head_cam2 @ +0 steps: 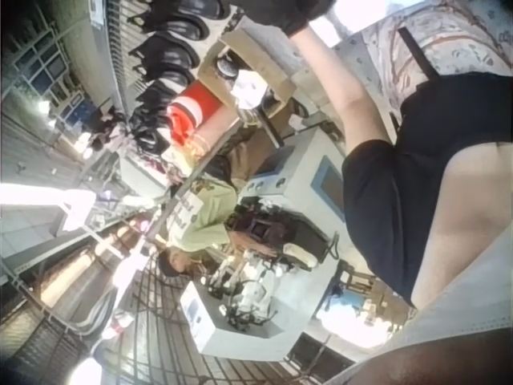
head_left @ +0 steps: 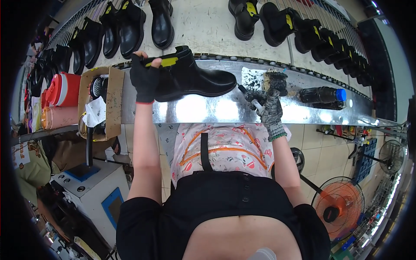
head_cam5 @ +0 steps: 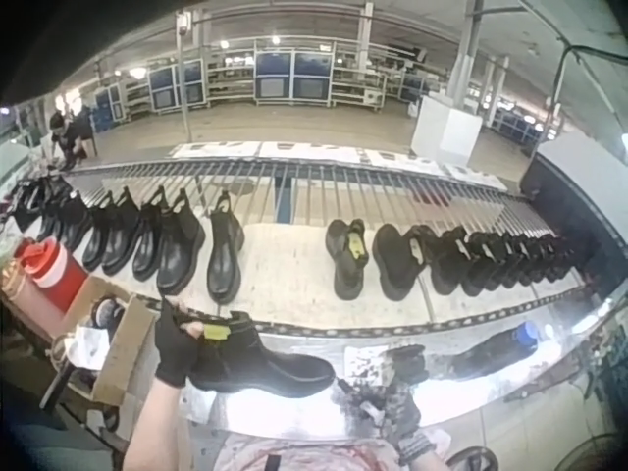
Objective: Applying black paint or liquid finish to the edges and soles of black boots.
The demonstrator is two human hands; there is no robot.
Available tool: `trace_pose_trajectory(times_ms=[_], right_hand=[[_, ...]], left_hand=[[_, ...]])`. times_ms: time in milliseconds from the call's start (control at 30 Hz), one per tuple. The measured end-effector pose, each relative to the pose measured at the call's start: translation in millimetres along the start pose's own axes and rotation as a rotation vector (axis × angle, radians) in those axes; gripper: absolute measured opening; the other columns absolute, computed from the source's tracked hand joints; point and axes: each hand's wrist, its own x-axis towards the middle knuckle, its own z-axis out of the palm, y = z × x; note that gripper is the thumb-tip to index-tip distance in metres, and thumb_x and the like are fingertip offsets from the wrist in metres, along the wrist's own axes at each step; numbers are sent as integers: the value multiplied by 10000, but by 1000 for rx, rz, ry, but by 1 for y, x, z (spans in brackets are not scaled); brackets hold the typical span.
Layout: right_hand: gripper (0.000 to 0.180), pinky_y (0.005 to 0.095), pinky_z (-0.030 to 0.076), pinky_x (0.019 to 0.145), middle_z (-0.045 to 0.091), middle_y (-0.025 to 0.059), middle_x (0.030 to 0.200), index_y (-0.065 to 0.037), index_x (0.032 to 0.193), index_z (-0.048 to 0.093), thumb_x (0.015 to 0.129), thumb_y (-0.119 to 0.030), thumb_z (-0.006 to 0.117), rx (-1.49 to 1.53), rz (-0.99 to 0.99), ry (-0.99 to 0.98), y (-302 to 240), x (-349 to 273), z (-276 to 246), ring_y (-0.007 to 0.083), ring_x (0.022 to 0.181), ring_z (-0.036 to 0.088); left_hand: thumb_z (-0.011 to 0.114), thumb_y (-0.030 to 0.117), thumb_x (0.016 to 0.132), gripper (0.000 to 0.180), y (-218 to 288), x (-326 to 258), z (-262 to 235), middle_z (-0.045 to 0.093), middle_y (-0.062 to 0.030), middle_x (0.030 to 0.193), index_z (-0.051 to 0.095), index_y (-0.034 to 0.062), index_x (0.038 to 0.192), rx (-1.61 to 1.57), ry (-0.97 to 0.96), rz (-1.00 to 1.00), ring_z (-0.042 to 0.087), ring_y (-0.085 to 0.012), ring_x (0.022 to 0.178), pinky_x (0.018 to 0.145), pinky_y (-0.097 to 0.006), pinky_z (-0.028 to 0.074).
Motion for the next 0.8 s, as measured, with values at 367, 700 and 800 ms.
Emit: trace_pose_trajectory(times_ms=[367,700,800], right_hand=[[162,367,484,750,656,102,866,-60,927,647,816,-177,644,53,-163,93,-27,2,-15,268,797,615],[531,283,496,754,701,90,867,-30,925,679,960,-394,293,321,-188,-17,-39,0,-17,182,807,658],[523,281,494,747,699,88,871,-32,904,683,964,-391,307,495,-159,-21,-42,-3,-15,183,809,656]], left_hand=[[897,363,493,691,74,-53,-26,451,-17,641,431,58,902,161,-124,-137,444,-124,532,497,-262,396],[870,272,582,617,104,-80,-36,436,-8,619,415,55,937,70,-316,-293,422,-88,517,473,-240,371],[859,253,603,601,105,-86,-35,430,0,630,410,55,950,28,-339,-302,416,-80,528,473,-230,360]])
